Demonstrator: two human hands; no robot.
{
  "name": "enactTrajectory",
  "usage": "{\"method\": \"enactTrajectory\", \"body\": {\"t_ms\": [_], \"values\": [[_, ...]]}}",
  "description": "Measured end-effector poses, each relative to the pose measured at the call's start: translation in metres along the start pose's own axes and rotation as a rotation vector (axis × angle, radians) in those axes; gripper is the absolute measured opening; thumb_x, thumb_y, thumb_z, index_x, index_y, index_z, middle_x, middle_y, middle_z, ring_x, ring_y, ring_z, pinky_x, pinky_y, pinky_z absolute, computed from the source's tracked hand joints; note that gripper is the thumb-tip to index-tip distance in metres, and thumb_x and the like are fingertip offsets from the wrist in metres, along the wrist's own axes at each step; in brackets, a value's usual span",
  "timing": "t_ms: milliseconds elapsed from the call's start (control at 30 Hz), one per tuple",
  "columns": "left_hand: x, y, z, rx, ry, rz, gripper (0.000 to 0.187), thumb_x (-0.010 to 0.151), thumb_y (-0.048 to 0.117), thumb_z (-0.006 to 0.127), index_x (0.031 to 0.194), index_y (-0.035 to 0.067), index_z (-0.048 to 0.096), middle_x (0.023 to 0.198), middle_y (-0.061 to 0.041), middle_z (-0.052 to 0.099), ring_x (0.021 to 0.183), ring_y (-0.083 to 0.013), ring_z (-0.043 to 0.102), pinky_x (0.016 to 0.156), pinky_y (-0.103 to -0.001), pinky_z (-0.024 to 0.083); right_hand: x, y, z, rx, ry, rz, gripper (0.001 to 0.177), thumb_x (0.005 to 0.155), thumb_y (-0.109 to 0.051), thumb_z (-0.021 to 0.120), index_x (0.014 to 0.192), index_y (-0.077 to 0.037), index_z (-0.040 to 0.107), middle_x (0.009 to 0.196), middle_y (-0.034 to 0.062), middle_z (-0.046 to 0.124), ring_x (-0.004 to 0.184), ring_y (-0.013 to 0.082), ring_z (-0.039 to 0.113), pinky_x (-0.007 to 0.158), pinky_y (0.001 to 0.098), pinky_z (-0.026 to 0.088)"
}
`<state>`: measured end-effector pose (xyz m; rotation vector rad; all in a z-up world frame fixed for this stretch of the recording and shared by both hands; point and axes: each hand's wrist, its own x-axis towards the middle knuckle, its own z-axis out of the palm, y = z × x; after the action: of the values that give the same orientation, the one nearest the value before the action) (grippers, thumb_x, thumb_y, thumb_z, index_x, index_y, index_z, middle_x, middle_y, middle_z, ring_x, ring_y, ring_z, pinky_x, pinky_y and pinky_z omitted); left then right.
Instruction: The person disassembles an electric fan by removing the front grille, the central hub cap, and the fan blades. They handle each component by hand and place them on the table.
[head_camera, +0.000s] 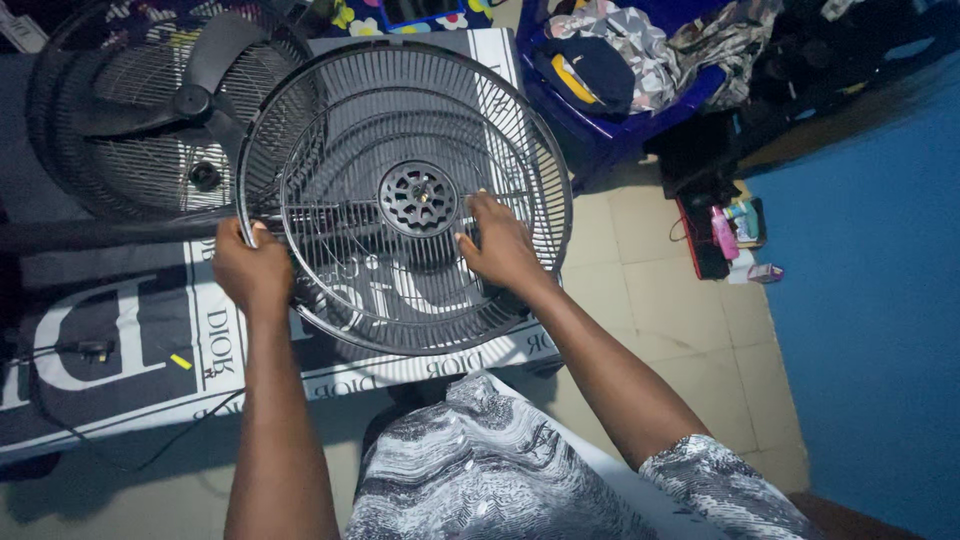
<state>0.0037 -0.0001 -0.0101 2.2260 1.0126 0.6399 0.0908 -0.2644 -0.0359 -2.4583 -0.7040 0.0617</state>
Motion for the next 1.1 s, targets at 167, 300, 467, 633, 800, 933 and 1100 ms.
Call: {"method": "enactTrajectory", "body": {"t_ms": [167,300,467,633,800,933,1100], "values": [[-0.004,0.001,-0.003,-0.024,0.012,0.057,0.013,0.080,0.011,0.059,0.087,-0.001,0.055,0.080,-0.018,0.060,0.075,-0.0365,0.058,0.066,-0.042,0.043,-0.002,0.001,-0.003,0.017,-0.007,-0.018,0.054,0.074,-0.024,0.058,0.118,0.004,0.042,0.124,0.0219,0.042,0.117,0.0351,0.039,0.096,0.0405,0.032],[-0.011,0.011,-0.012,-0.024,-0.004,0.046,0.023,0.078,0.012,0.060,0.098,0.001,0.057,0.088,-0.018,0.061,0.082,-0.0364,0.058,0.072,-0.041,0.043,0.000,-0.006,-0.011,0.014,-0.003,-0.051,0.053,0.074,-0.023,0.058,0.117,0.005,0.042,0.123,0.0222,0.043,0.117,0.0354,0.039,0.097,0.0408,0.032],[-0.040,0.029,-0.024,-0.079,0.073,0.144,0.053,0.083,0.016,0.060,0.127,-0.001,0.037,0.122,-0.023,0.044,0.113,-0.0371,0.044,0.094,-0.042,0.035,-0.003,-0.022,-0.018,0.019,0.063,-0.041,0.062,0.076,-0.027,0.059,0.125,0.005,0.035,0.129,0.0229,0.037,0.118,0.0350,0.037,0.095,0.0431,0.030],[-0.045,0.031,-0.034,0.021,0.106,0.218,0.063,0.082,0.020,0.064,0.132,-0.001,0.031,0.135,-0.026,0.030,0.123,-0.0393,0.031,0.094,-0.047,0.026,-0.003,-0.036,-0.018,0.030,0.131,-0.151,0.065,0.079,-0.028,0.059,0.128,0.004,0.033,0.133,0.0228,0.033,0.121,0.0347,0.036,0.096,0.0433,0.029],[-0.047,0.011,-0.041,-0.150,0.072,0.199,0.053,0.087,0.020,0.061,0.130,0.000,0.037,0.129,-0.021,0.039,0.122,-0.0370,0.038,0.100,-0.041,0.032,-0.003,-0.046,-0.014,0.106,0.177,-0.190,0.062,0.079,-0.026,0.060,0.126,0.006,0.034,0.131,0.0252,0.036,0.116,0.0379,0.039,0.097,0.0421,0.031],[-0.048,-0.008,-0.050,-0.233,0.060,-0.010,0.044,0.085,0.022,0.059,0.121,0.002,0.045,0.117,-0.018,0.047,0.104,-0.0282,0.049,0.085,-0.037,0.041,-0.001,-0.066,-0.010,0.191,0.251,-0.270,0.055,0.081,-0.022,0.060,0.123,0.006,0.038,0.126,0.0246,0.042,0.117,0.0385,0.043,0.099,0.0415,0.033],[-0.028,-0.035,-0.069,-0.338,0.084,-0.038,0.037,0.085,0.021,0.059,0.115,0.001,0.048,0.111,-0.016,0.052,0.094,-0.0215,0.055,0.074,-0.032,0.046,0.004,-0.112,-0.003,0.262,0.313,-0.304,0.050,0.081,-0.019,0.061,0.120,0.005,0.042,0.121,0.0228,0.047,0.115,0.0373,0.044,0.097,0.0407,0.035]]}}
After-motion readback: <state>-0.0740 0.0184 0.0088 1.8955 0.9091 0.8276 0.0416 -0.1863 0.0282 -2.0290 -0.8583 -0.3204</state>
